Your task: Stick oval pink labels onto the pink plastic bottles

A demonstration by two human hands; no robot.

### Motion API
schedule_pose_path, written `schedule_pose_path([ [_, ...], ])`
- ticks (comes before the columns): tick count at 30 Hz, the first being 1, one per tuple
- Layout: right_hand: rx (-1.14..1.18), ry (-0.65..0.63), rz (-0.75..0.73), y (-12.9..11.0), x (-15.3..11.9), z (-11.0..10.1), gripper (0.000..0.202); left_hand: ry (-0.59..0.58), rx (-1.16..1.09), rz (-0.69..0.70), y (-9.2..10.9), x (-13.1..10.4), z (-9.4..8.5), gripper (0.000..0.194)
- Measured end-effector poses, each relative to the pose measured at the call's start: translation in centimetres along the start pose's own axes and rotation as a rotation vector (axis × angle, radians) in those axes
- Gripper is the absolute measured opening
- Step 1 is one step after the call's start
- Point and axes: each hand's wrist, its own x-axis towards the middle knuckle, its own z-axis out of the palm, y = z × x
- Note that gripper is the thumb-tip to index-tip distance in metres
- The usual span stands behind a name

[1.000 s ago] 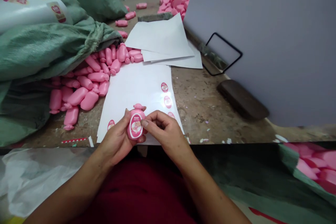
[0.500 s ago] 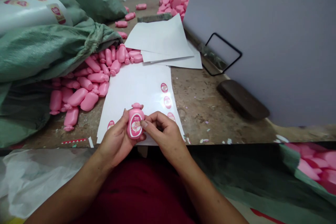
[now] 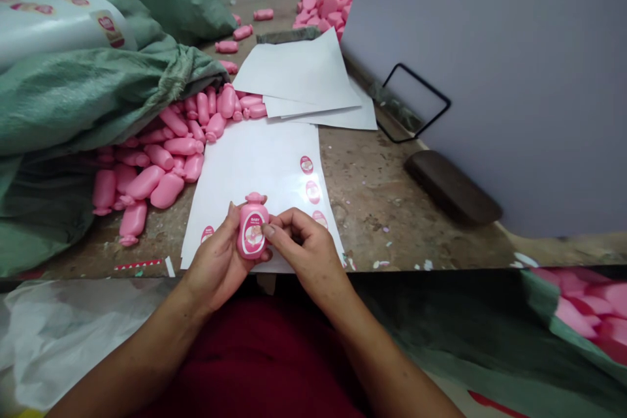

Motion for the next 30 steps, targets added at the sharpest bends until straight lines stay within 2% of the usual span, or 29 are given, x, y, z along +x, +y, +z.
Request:
schedule_pose_path([
  [9, -0.027, 0.003, -0.03, 0.0, 0.1, 0.0, 0.027, -0.032, 0.138, 0.013, 0.4, -0.5, 0.0, 0.033],
  [13, -0.066, 0.019, -0.063, 0.0, 0.0, -0.2, 0.024, -0.062, 0.202, -0.03, 0.9, -0.8, 0.2, 0.048],
  [17, -0.332, 0.081, -0.219, 0.2, -0.1, -1.1, 0.019, -0.109, 0.23, -0.056, 1.0, -0.7, -0.2, 0.048],
  [20, -0.558, 0.248, -0.359, 0.3, 0.0, -1.8, 0.017, -0.104, 0.226, -0.089, 1.0, -0.6, -0.4, 0.044],
  [22, -0.509, 0.293, -0.336, 0.3, 0.1, -1.9, 0.017, -0.098, 0.229, -0.109, 0.9, -0.8, -0.4, 0.045],
  [27, -0.192, 0.146, -0.188, 0.1, 0.8, -0.8, 0.035, -0.15, 0.239, -0.117, 0.8, -1.4, -0.2, 0.065],
  [30, -0.068, 0.17, -0.181, 0.3, 1.5, -0.5, 0.03, -0.204, 0.238, -0.188, 1.0, -1.7, -0.5, 0.071],
])
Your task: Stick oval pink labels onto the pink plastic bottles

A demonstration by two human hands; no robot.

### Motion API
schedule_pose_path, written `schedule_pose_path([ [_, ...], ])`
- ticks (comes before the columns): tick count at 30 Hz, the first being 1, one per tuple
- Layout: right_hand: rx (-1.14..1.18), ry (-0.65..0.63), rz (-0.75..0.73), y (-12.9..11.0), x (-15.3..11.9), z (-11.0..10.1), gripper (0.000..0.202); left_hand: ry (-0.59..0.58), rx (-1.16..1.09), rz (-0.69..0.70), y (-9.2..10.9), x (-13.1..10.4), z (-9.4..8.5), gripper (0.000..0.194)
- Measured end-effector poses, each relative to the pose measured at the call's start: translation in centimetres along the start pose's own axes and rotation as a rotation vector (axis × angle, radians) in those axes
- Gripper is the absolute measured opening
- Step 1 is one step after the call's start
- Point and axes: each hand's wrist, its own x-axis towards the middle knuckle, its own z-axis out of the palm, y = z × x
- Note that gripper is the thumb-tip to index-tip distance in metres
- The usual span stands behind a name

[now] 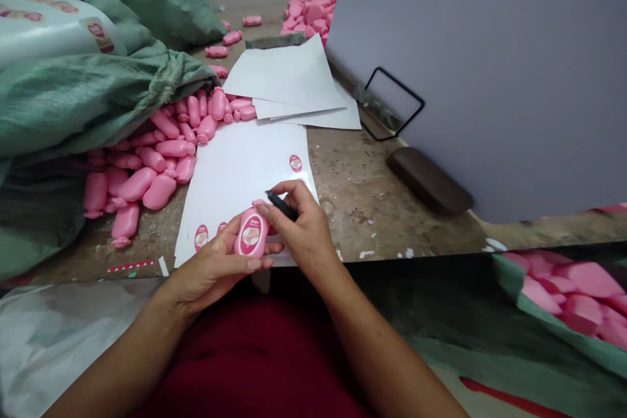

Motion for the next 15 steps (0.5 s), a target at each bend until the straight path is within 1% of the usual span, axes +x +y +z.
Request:
schedule_pose_path([
  [2, 0.049, 0.044, -0.024, 0.2, 0.2, 0.0, 0.026, -0.028, -0.037, -0.046, 0.1, -0.1, -0.3, 0.073],
  [4, 0.073, 0.048, -0.028, 0.2, 0.1, -0.1, 0.025, -0.035, -0.062, -0.064, 0.4, -0.4, -0.9, 0.067],
  [6, 0.081, 0.038, 0.006, 0.2, -0.2, -0.4, 0.026, 0.005, -0.021, -0.044, 1.0, -1.2, -2.2, 0.059],
  [7, 0.079, 0.038, 0.027, 0.3, -0.4, -0.6, 0.027, 0.043, 0.042, -0.027, 1.4, -2.0, -3.1, 0.057],
  [8, 0.073, 0.045, 0.046, 0.4, -0.6, -1.0, 0.029, 0.089, 0.143, -0.015, 1.9, -3.1, -4.2, 0.056],
  [10, 0.055, 0.072, 0.069, 0.8, -0.8, -1.7, 0.033, 0.185, 0.46, -0.03, 3.1, -6.3, -6.8, 0.054],
  [12, 0.034, 0.106, 0.095, 1.4, -0.9, -2.5, 0.038, 0.268, 0.863, -0.109, 4.4, -10.3, -9.4, 0.049],
  [14, 0.01, 0.13, 0.12, 2.0, -0.8, -2.9, 0.042, 0.35, 1.146, -0.183, 5.5, -13.8, -11.6, 0.051],
  [15, -0.003, 0.137, 0.12, 2.1, -0.7, -2.9, 0.044, 0.389, 1.257, -0.206, 5.9, -15.1, -12.3, 0.052],
])
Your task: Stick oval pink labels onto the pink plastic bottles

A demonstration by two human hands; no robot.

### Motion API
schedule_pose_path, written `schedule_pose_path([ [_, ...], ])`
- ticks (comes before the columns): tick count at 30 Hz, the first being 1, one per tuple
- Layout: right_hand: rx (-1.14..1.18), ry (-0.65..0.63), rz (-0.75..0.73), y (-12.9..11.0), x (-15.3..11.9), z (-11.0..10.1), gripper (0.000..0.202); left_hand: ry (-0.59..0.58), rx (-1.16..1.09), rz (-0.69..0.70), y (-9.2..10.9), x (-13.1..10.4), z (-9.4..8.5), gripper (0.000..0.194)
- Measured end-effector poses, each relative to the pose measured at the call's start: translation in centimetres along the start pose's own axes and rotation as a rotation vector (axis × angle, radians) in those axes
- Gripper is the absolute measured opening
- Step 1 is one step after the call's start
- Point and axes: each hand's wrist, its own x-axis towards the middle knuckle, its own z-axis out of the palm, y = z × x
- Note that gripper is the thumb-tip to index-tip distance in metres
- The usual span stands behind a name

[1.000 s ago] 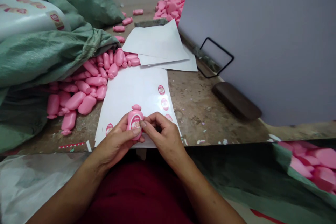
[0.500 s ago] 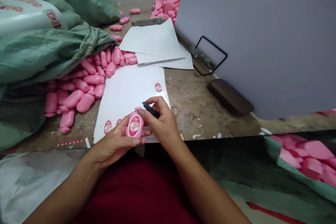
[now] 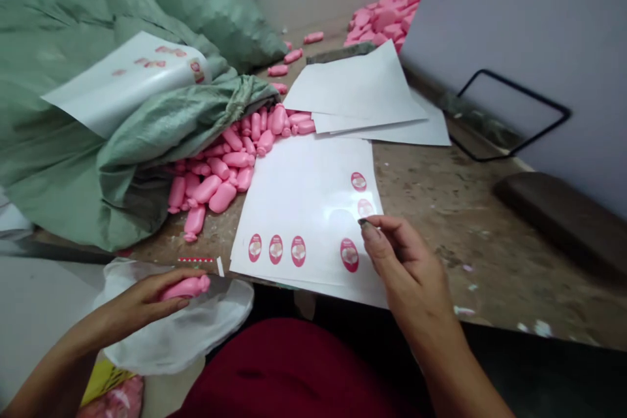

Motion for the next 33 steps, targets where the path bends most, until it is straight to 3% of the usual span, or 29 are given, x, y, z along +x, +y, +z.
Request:
schedule_pose_path([
  [2, -0.038, -0.005, -0.037, 0.0, 0.0, 0.2, 0.043, 0.09, 0.154, -0.012, -0.8, -0.7, -1.0, 0.05],
  [4, -0.101, -0.033, -0.111, -0.3, -0.2, 0.6, 0.04, 0.221, 0.228, 0.032, 0.0, 0.2, -1.3, 0.041],
  [9, -0.352, -0.189, -0.308, -1.1, -1.0, 2.3, 0.027, 0.675, 0.433, 0.249, 5.0, 7.4, -0.9, 0.036],
  [13, -0.568, -0.345, -0.463, -1.3, -1.5, 3.8, 0.02, 0.731, 0.591, 0.228, 7.3, 12.3, -0.8, 0.054],
  [15, -0.663, -0.347, -0.527, -1.0, -1.5, 4.1, 0.02, 0.736, 0.709, 0.174, 7.3, 13.2, -0.9, 0.055],
  [18, -0.776, -0.301, -0.557, -0.5, -1.3, 3.9, 0.022, 0.744, 0.719, 0.186, 6.9, 13.1, -0.7, 0.039],
  [21, -0.844, -0.266, -0.546, 0.0, -1.0, 3.6, 0.021, 0.804, 0.417, 0.307, 7.6, 12.2, 0.9, 0.026],
  [23, -0.872, -0.257, -0.542, 0.0, -0.9, 3.6, 0.019, 0.739, 0.004, 0.378, 9.0, 11.6, 2.9, 0.027],
  [26, -0.906, -0.252, -0.55, -0.1, -0.8, 3.7, 0.015, 0.357, -0.736, 0.347, 11.6, 11.8, 6.1, 0.041],
  [28, -0.933, -0.253, -0.554, -0.2, -0.7, 3.9, 0.014, 0.163, -1.07, 0.275, 12.8, 12.4, 7.6, 0.051],
  [33, -0.993, -0.245, -0.55, -0.3, -0.7, 4.2, 0.015, 0.137, -1.288, 0.197, 13.2, 13.8, 8.8, 0.053],
])
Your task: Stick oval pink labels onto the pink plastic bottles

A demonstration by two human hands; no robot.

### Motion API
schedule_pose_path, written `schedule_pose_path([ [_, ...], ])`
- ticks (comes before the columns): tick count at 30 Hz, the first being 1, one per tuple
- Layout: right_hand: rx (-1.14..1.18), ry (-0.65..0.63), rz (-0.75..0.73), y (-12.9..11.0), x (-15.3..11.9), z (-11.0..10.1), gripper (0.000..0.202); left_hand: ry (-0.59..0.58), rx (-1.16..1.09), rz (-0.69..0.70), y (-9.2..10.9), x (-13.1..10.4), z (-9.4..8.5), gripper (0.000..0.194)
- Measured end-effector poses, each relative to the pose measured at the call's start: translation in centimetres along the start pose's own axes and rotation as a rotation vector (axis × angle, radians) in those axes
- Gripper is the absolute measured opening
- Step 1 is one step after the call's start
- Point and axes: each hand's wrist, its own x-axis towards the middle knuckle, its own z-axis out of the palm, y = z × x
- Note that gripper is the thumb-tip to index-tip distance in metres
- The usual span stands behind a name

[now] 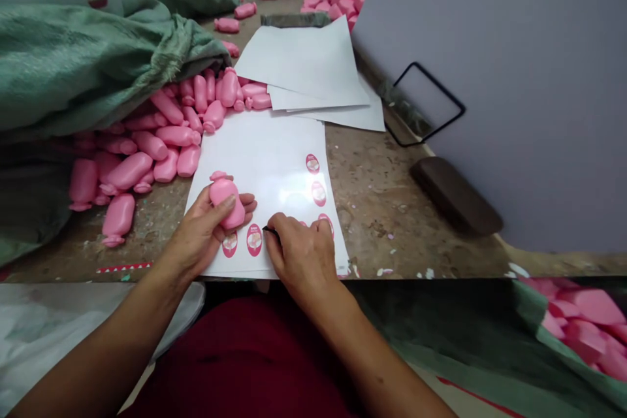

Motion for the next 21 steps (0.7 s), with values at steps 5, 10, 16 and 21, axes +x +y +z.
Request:
schedule_pose_path([
  [5, -0.038, -0.001, 0.011, -0.24, 0.1, 0.06, 0.019, 0.022, 0.015, 0.012, -0.29, -0.04, -0.38, 0.052],
  [10, -0.045, -0.007, 0.024, -0.49, 0.27, 0.02, 0.021, 0.009, 0.05, 0.017, -0.35, -0.18, -0.3, 0.05],
  [16, 0.081, -0.059, 0.056, -0.1, 0.64, -0.21, 0.015, 0.017, 0.05, 0.024, -0.23, -0.22, -0.11, 0.048],
  [21, 0.051, -0.034, 0.049, 0.12, 0.3, -0.27, 0.016, 0.026, 0.02, 0.01, -0.19, -0.16, -0.08, 0.057],
])
